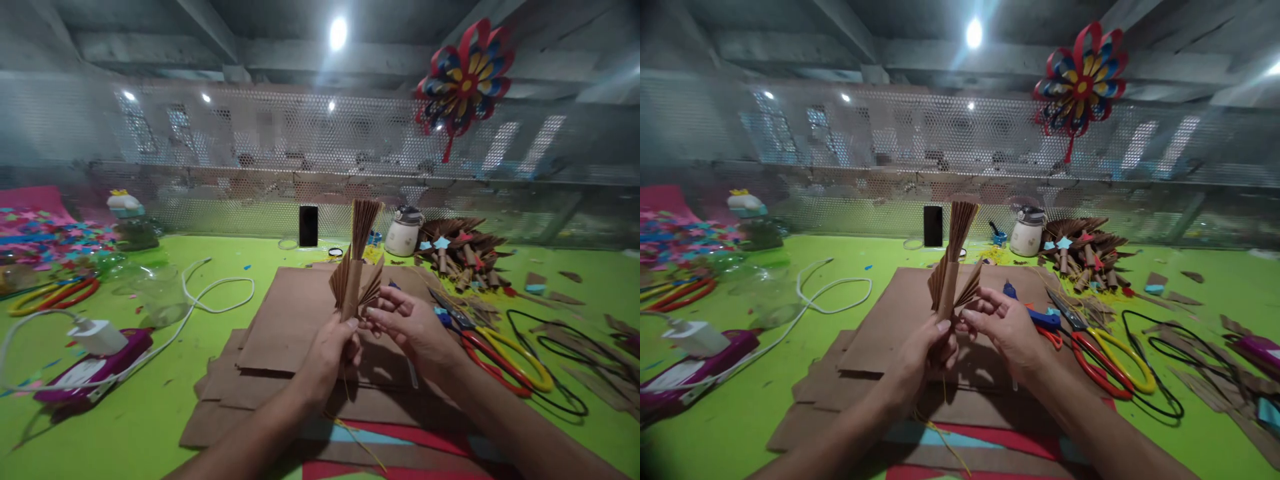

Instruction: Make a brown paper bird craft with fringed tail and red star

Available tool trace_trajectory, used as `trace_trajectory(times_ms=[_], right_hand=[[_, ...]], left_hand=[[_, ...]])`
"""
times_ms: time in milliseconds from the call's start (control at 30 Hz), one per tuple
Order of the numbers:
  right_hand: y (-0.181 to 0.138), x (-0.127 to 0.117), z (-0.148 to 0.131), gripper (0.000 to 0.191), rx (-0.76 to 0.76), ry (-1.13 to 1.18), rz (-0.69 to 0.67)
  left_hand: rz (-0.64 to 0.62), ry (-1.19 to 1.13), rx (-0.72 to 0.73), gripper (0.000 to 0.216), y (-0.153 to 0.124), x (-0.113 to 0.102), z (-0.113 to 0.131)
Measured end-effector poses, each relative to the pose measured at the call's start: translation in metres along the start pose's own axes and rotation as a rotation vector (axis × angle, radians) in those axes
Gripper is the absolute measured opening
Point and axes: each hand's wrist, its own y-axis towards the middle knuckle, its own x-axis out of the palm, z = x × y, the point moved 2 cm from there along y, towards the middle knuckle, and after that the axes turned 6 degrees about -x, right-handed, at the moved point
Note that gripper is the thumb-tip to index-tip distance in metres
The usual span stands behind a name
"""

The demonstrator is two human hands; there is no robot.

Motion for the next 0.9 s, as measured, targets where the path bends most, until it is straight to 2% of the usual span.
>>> trace_trajectory(times_ms=[133,267,467,633,800,900], right_hand=[[0.0,-0.002,0.001,0.02,-0.043,-0.151,0.012],[-0.001,-0.005,0.0,0.021,-0.083,-0.358,0.034],[-0.003,0.001,-0.005,0.024,-0.358,-0.685,-0.028],[-0.009,0.008,-0.002,0.018,-0.449,-0.855,-0.022],[-0.016,0.019,-0.007,0.019,-0.671,-1.07,-0.031],[-0.02,0.024,-0.008,0.024,-0.745,-1.196,-0.053]], left_hand=[[0.002,-0.055,0.05,0.026,-0.002,-0.002,0.003],[0.005,-0.05,0.044,0.028,-0.004,-0.001,0.009],[0.026,-0.063,-0.022,0.031,-0.004,0.002,0.005],[0.036,0.017,0.012,0.036,-0.002,0.0,0.001],[0.077,0.055,0.024,0.04,-0.004,0.002,0.002],[0.111,0.068,0.027,0.037,-0.005,0.003,0.003]])
